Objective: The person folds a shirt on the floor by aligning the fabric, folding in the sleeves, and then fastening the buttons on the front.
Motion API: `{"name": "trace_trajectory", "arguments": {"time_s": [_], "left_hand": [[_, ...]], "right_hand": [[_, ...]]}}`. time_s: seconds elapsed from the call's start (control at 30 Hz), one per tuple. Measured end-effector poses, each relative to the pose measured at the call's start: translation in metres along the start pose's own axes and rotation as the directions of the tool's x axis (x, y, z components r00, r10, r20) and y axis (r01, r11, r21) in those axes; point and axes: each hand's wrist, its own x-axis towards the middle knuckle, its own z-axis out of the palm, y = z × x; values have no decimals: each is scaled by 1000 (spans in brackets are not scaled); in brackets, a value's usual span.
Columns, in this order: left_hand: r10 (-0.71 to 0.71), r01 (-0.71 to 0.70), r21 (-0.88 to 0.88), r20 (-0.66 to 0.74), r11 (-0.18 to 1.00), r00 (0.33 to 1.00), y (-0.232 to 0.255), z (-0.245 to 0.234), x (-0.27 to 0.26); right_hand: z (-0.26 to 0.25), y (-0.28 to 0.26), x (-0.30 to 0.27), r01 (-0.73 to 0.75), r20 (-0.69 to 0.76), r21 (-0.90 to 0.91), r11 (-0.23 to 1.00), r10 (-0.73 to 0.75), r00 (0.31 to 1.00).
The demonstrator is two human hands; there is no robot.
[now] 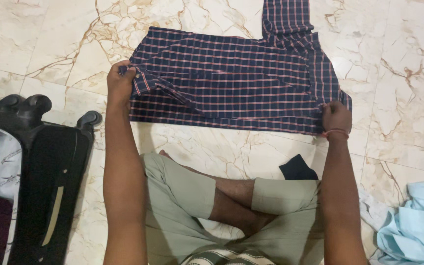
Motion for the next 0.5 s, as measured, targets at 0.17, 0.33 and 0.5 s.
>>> {"name": "trace_trajectory", "arguments": {"time_s": [0.17, 0.33, 0.5], "left_hand": [[155, -117, 414, -61, 903, 986, -19, -10, 3], [368, -175, 779, -76, 602, 927, -17, 6, 1], [389, -118, 840, -117, 530, 914, -3, 21, -3]], "right_hand": [[4, -4, -2, 48, -72, -76, 996, -54, 996], [4, -15, -12, 181, -98, -176, 968, -200, 975], [9, -73, -34, 519, -21, -124, 846, -525, 851]]}}
